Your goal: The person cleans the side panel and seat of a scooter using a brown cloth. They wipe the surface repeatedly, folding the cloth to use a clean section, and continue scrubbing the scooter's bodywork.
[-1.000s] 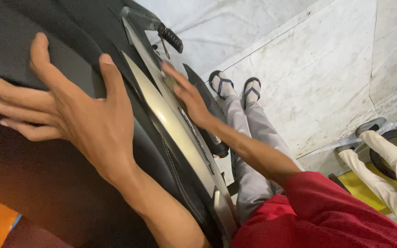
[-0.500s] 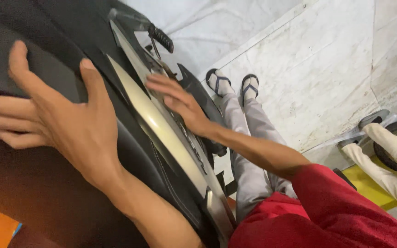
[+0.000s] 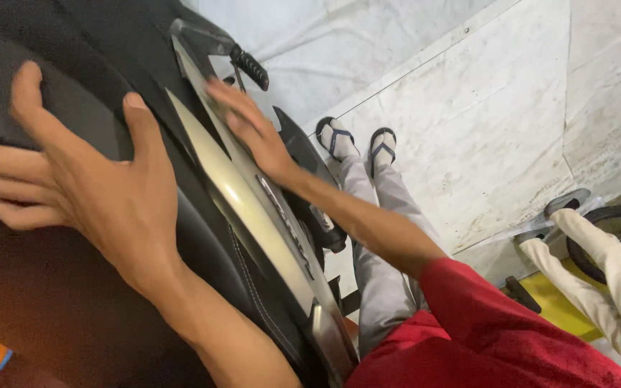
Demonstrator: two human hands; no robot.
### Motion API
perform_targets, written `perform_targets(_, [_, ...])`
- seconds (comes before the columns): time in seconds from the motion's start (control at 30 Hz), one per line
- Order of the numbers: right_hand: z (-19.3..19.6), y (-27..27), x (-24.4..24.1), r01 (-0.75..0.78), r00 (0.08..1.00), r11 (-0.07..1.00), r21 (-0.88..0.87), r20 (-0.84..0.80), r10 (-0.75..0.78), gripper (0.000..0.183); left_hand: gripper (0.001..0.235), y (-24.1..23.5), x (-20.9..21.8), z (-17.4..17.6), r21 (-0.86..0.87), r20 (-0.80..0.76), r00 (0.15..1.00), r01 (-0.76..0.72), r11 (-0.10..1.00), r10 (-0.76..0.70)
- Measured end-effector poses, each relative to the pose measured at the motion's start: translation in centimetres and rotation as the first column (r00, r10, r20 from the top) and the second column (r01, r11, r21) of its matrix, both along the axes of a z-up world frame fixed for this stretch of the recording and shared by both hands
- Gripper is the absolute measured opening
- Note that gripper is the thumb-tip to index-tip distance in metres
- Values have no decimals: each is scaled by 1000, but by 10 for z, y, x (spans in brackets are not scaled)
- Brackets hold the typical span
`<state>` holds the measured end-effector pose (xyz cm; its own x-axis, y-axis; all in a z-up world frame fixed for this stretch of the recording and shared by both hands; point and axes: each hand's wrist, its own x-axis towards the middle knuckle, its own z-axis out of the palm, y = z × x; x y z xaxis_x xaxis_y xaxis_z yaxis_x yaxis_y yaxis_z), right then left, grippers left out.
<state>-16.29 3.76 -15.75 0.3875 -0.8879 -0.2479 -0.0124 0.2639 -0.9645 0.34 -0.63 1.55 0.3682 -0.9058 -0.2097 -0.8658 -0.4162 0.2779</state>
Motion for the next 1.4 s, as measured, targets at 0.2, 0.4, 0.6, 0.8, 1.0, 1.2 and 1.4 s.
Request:
perform_targets(0.2, [85,103,-61,62,995,964,260,-88,-40,47,63,-2,-2,-5,56,-52,994,-93,994,96])
perform_targets(0.4, [82,104,-61,86,995,949,302,-74,-66,46,61,-13,-8,2,159,-73,978,-184,970,198])
perform_targets(0.6, [6,25,-11,97,994,987,130,45,-103,43,61,-5,-3,-5,89,138,989,-63,994,50])
perform_targets(0.8, [29,53,-22,105,994,978,179,11,-108,43,57,-14,-12,5,119,27,984,-176,977,174])
perform_targets(1.0, [95,108,-59,108,994,941,321,-9,-111,48,59,13,12,-20,80,154,988,-12,997,0])
perform_targets(1.2, [28,66,-26,121,992,978,170,4,-124,46,58,-5,-2,-5,102,2,985,-174,979,175])
perform_targets(1.4, [7,23,-1,126,992,984,126,5,-127,44,60,-19,-13,15,93,-77,973,-210,973,217])
